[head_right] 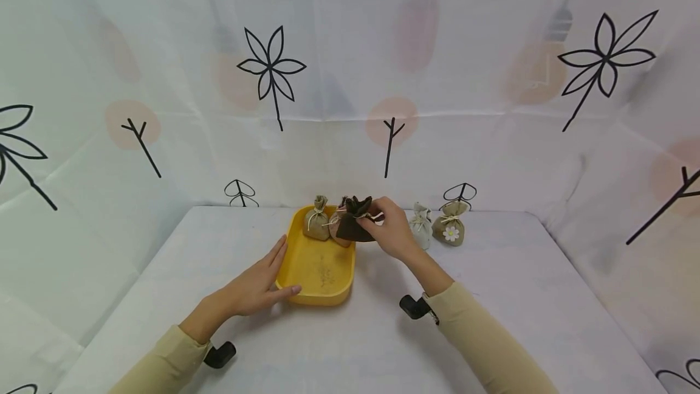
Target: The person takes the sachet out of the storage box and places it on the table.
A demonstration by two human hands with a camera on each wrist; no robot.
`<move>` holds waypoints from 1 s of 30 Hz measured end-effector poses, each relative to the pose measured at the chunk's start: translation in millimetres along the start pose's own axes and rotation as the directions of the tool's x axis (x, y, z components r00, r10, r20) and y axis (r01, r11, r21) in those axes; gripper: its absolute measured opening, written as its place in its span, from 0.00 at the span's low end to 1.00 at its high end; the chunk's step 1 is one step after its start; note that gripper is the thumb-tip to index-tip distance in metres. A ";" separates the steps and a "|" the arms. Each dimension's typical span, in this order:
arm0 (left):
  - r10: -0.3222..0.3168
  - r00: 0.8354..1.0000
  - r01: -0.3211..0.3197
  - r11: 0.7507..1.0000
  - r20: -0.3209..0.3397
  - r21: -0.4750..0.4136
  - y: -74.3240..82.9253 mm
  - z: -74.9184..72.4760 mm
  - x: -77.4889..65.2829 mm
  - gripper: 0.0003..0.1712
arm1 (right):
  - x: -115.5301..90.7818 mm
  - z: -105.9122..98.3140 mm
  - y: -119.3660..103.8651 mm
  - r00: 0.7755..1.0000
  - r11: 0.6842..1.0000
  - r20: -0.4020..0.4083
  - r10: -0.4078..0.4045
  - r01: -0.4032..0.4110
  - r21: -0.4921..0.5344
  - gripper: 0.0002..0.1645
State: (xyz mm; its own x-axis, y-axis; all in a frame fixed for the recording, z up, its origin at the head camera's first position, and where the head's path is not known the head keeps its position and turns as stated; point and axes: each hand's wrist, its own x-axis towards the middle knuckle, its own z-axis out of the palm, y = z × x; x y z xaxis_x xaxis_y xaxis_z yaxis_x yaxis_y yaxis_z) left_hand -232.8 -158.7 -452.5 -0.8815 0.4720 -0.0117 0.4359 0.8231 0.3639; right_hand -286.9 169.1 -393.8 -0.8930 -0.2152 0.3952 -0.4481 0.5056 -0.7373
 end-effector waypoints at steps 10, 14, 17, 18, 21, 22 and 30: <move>-0.003 1.000 0.003 1.000 -0.004 -0.007 0.1 -0.4 1.2 0.65 | 0.8 -11.8 11.9 0.999 0.999 -0.028 0.017 -0.018 -0.037 0.15; -0.006 1.000 0.006 1.000 -0.009 -0.010 -0.9 0.1 1.3 0.65 | 0.4 -15.2 16.6 0.999 0.997 -0.040 0.035 -0.038 -0.069 0.16; -0.010 1.000 0.010 1.000 -0.010 -0.017 -1.6 1.1 1.6 0.65 | -0.5 -17.1 20.5 0.998 0.996 -0.044 0.049 -0.052 -0.078 0.16; -0.011 1.000 0.011 1.000 -0.010 -0.021 -1.9 1.5 1.8 0.64 | -0.9 -17.6 22.0 0.998 0.995 -0.047 0.051 -0.055 -0.082 0.16; -0.016 1.000 0.016 1.000 -0.007 -0.024 -1.5 1.7 1.8 0.64 | -2.0 -18.7 26.5 0.996 0.993 -0.053 0.067 -0.072 -0.093 0.15; -0.018 1.000 0.018 1.000 -0.007 -0.024 -1.5 1.9 1.7 0.64 | -2.3 -19.0 28.0 0.996 0.992 -0.057 0.073 -0.078 -0.097 0.15; -0.028 1.000 0.028 0.999 -0.003 -0.016 -1.9 3.5 2.4 0.64 | -3.6 -21.7 36.6 0.990 0.984 -0.093 0.103 -0.115 -0.133 0.16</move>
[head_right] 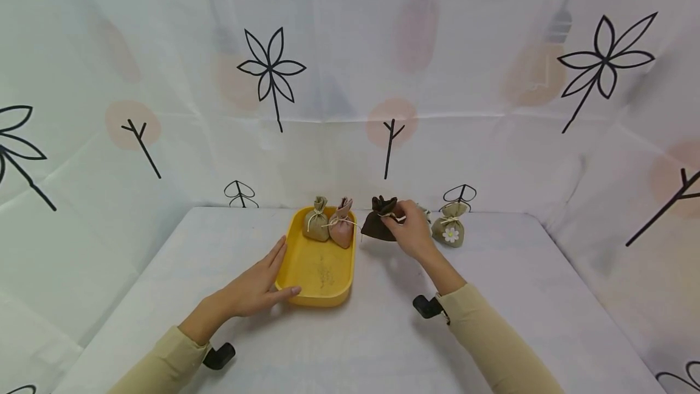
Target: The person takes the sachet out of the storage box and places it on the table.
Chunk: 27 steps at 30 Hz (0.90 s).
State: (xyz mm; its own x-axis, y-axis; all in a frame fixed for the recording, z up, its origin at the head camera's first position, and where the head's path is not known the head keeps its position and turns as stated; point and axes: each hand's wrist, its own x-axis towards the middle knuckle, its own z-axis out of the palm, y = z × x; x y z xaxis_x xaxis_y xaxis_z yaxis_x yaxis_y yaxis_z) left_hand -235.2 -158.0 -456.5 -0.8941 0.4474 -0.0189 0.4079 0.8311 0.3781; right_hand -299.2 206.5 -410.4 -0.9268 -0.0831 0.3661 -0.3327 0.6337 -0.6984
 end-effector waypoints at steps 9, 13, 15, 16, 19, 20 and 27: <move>0.002 1.000 -0.002 1.000 0.009 -0.001 0.3 0.9 -0.5 0.64 | 0.1 3.9 14.3 1.000 1.000 -0.011 0.010 -0.011 -0.027 0.16; 0.005 1.000 -0.005 1.000 0.005 -0.002 0.2 1.5 -1.0 0.64 | -0.1 8.1 20.0 1.000 1.000 -0.013 0.002 -0.003 -0.031 0.13; 0.005 1.000 -0.005 1.000 0.004 -0.006 0.8 1.5 -1.1 0.64 | -0.7 9.9 22.4 1.000 1.000 -0.013 0.001 -0.001 -0.031 0.12; 0.006 1.000 -0.006 1.000 0.004 -0.008 1.2 1.4 -1.2 0.64 | -1.4 10.7 23.5 1.000 0.999 -0.013 0.003 -0.004 -0.033 0.12; 0.006 1.000 -0.006 1.000 0.007 -0.011 1.4 1.9 -1.2 0.64 | -3.7 11.8 26.4 1.000 0.999 -0.004 0.008 -0.008 -0.039 0.12; 0.006 1.000 -0.006 1.000 0.005 -0.011 1.1 2.2 -1.1 0.64 | -4.5 12.1 27.6 1.000 0.999 -0.001 0.013 -0.013 -0.043 0.13; 0.003 1.000 -0.003 1.000 -0.003 -0.003 1.3 0.5 -0.9 0.64 | -9.9 12.6 34.8 1.000 0.998 0.000 0.024 -0.024 -0.049 0.12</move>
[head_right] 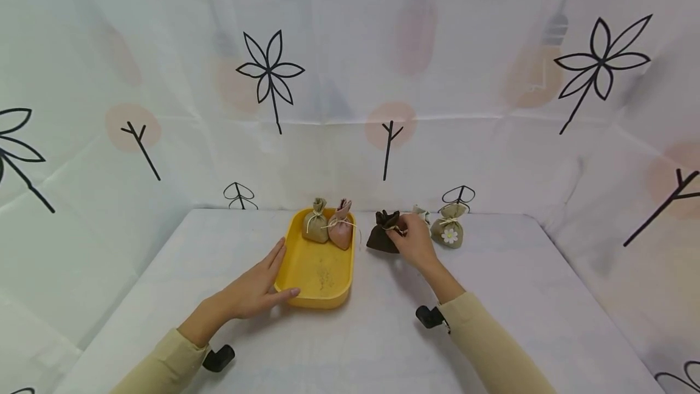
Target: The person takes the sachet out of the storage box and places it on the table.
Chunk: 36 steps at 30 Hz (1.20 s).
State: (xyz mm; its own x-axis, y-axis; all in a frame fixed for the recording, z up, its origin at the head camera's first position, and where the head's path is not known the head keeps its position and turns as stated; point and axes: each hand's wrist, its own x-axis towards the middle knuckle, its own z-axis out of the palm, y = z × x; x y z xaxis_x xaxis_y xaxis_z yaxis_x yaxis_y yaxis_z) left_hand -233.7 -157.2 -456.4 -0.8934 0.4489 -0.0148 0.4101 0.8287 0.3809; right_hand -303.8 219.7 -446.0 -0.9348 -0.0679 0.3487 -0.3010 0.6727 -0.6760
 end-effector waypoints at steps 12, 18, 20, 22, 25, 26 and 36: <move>0.001 1.000 -0.001 1.000 0.007 -0.004 -0.8 1.7 0.0 0.65 | -7.2 3.0 10.2 0.999 0.999 0.011 -0.032 0.032 0.013 0.12; -0.005 1.000 0.005 1.000 0.008 -0.007 -0.6 0.4 0.7 0.64 | -8.2 -3.8 6.9 0.998 0.998 -0.002 -0.062 0.062 0.008 0.15; -0.004 1.000 0.004 1.000 0.008 -0.006 -0.3 -0.3 0.8 0.64 | -9.2 -6.8 4.5 0.999 0.998 0.001 -0.052 0.052 0.019 0.16; -0.002 1.000 0.002 1.000 0.008 -0.004 0.2 -1.1 0.8 0.64 | -9.9 -9.8 1.7 0.999 0.998 0.004 -0.042 0.041 0.036 0.17; -0.005 1.000 0.005 1.000 0.008 -0.001 0.3 -1.2 0.8 0.65 | -9.7 -13.9 -1.8 1.000 0.998 0.003 -0.030 0.030 0.051 0.19; -0.005 1.000 0.005 1.000 0.008 -0.001 -0.1 -0.7 0.9 0.65 | -9.6 -15.4 -3.4 1.000 0.998 0.001 -0.030 0.030 0.055 0.19; 0.006 1.000 -0.006 1.000 0.003 -0.001 -1.9 0.3 0.4 0.65 | -8.6 -25.7 -34.7 0.994 0.995 -0.063 -0.092 0.095 0.040 0.20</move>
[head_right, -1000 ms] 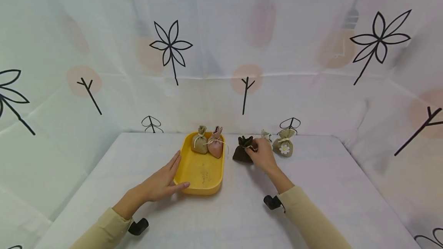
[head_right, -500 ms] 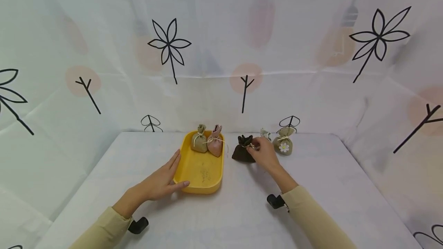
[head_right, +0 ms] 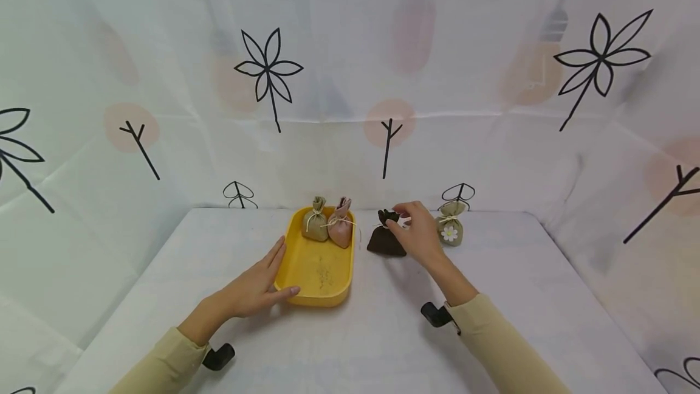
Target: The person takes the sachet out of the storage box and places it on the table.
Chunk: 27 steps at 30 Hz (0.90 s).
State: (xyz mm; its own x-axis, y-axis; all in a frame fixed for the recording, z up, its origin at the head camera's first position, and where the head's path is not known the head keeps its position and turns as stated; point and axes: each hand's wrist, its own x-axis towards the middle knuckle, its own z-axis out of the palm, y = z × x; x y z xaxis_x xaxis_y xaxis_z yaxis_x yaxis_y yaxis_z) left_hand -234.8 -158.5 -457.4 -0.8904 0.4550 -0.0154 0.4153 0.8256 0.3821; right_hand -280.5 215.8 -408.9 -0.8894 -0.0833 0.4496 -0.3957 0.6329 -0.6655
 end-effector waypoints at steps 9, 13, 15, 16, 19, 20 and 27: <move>-0.006 1.000 0.006 1.000 0.003 -0.001 -0.9 -2.8 -0.9 0.65 | 4.9 23.5 -20.3 0.997 0.999 0.079 0.001 -0.005 0.044 0.20; -0.007 1.000 0.007 1.000 0.009 -0.001 -1.2 -2.4 -0.8 0.65 | 8.9 39.0 -23.3 0.994 0.998 0.112 0.009 -0.015 0.057 0.21; -0.008 1.000 0.008 1.000 0.009 0.004 -0.9 -2.4 -0.9 0.65 | 11.7 46.6 -24.3 0.991 0.998 0.134 0.020 -0.028 0.058 0.21; -0.008 1.000 0.008 1.000 0.010 0.004 -0.7 -2.4 -1.0 0.65 | 13.3 50.3 -24.7 0.990 0.998 0.141 0.028 -0.036 0.057 0.22; -0.005 1.000 0.005 1.000 0.006 0.003 -0.8 -1.9 -0.9 0.64 | 18.9 61.9 -23.8 0.985 0.997 0.164 0.050 -0.058 0.044 0.23; -0.004 1.000 0.004 1.000 0.006 0.002 -0.6 -2.0 -1.0 0.64 | 20.9 65.8 -23.1 0.984 0.997 0.170 0.061 -0.067 0.034 0.24; 0.007 1.000 -0.007 1.000 0.005 -0.007 0.0 -2.9 -0.6 0.64 | 34.8 86.4 -21.7 0.977 0.995 0.194 0.091 -0.097 0.024 0.23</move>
State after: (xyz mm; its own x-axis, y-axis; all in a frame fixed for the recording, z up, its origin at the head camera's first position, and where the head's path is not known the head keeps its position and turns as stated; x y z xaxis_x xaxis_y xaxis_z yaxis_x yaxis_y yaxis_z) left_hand -234.9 -159.8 -454.7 -0.8867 0.4621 -0.0170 0.4200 0.8202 0.3885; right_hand -322.6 132.7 -430.2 -0.9491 -0.1736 0.2628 -0.3127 0.6195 -0.7200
